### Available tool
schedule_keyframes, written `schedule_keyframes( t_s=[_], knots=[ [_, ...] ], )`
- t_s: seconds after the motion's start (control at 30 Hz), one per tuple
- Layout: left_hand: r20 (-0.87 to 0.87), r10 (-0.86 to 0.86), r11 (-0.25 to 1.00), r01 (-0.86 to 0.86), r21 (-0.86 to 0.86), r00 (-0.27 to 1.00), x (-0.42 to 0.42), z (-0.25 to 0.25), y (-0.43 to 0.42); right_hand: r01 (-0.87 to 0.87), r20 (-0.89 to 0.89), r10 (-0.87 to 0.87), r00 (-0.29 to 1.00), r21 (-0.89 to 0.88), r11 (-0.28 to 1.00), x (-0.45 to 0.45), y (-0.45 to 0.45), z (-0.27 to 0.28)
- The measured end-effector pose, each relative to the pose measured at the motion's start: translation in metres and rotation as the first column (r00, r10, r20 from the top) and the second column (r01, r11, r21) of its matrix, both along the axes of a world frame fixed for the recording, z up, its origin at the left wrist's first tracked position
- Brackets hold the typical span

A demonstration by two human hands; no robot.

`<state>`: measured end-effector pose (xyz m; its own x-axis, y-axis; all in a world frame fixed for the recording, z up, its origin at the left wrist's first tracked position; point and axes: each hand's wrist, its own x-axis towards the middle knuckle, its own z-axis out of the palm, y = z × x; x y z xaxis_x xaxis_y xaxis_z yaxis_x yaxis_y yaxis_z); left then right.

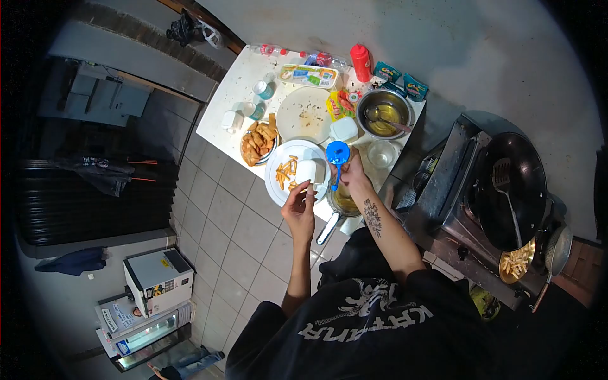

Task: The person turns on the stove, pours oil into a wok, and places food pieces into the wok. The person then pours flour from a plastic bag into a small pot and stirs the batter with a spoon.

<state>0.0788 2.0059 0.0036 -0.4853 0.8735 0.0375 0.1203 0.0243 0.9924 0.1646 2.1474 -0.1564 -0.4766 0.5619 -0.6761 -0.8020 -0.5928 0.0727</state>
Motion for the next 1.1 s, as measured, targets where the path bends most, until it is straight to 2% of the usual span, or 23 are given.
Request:
schedule_keyframes(
  t_s=[0.07,0.2,0.27,0.3,0.37,0.4,0.5,0.6,0.63,0.7,0.77,0.83,0.87,0.9,0.97,1.03,1.1],
  knots=[
    [0.031,0.015,1.0,-0.015,-0.001,0.999,-0.001,-0.002,0.0,0.051,0.008,-0.051,0.999,-0.104,0.993,-0.002,0.001,0.003],
    [0.038,0.028,0.998,-0.026,-0.051,0.999,-0.003,-0.004,0.001,0.154,-0.028,-0.162,0.986,-0.191,0.97,0.003,-0.007,0.027],
    [0.066,0.019,1.0,-0.018,-0.015,0.998,-0.003,-0.006,0.001,0.206,-0.016,-0.205,0.979,0.042,0.978,0.003,-0.008,0.028],
    [0.068,0.026,1.0,-0.025,-0.016,0.997,-0.004,-0.007,0.0,0.199,-0.014,-0.199,0.98,0.041,0.979,0.004,-0.008,0.029],
    [0.068,0.021,1.0,-0.02,-0.018,0.997,-0.005,-0.008,0.0,0.113,-0.038,-0.123,0.992,-0.199,0.973,0.01,-0.004,0.045],
    [0.071,0.023,1.0,-0.022,-0.016,0.997,-0.005,-0.008,0.0,0.112,-0.035,-0.121,0.992,-0.198,0.974,0.012,-0.006,0.052],
    [0.094,0.01,0.999,-0.007,-0.034,0.996,-0.005,-0.008,0.001,0.067,0.014,-0.066,0.998,-0.106,0.992,0.018,-0.022,0.066],
    [0.096,-0.008,0.999,0.011,-0.031,0.995,-0.003,-0.007,0.002,-0.201,-0.044,0.199,0.979,-0.046,0.978,0.034,-0.042,0.074],
    [0.095,-0.053,0.998,0.055,-0.026,0.994,-0.003,-0.007,0.002,-0.199,-0.039,0.198,0.98,-0.05,0.979,0.044,-0.052,0.074],
    [0.099,-0.099,0.995,0.101,-0.019,0.99,0.002,-0.005,0.004,-0.263,-0.015,0.267,0.964,0.135,0.955,0.066,-0.072,0.075],
    [0.064,-0.22,0.975,0.22,0.003,0.973,0.014,0.002,0.006,-0.255,-0.035,0.261,0.965,0.126,0.959,0.096,-0.087,0.087],
    [0.085,-0.269,0.963,0.271,-0.011,0.959,0.028,-0.002,0.01,-0.374,0.167,0.336,0.927,0.327,0.868,0.13,-0.107,0.09],
    [0.108,-0.359,0.933,0.36,0.004,0.927,0.036,-0.004,0.013,-0.358,0.152,0.324,0.934,0.378,0.854,0.147,-0.116,0.094],
    [0.133,-0.448,0.893,0.45,0.022,0.884,0.047,-0.006,0.014,-0.338,0.161,0.299,0.941,0.371,0.865,0.163,-0.125,0.1],
    [0.166,-0.569,0.819,0.572,0.031,0.805,0.072,-0.001,0.02,-0.454,0.409,0.279,0.869,0.433,0.779,0.196,-0.142,0.125],
    [0.198,-0.676,0.73,0.682,0.049,0.71,0.097,-0.009,0.024,-0.408,0.479,0.175,0.86,0.441,0.8,0.224,-0.164,0.138],
    [0.2,-0.748,0.652,0.757,0.043,0.633,0.126,-0.002,0.028,-0.503,0.705,0.085,0.704,0.41,0.761,0.25,-0.186,0.156]
  ],
)
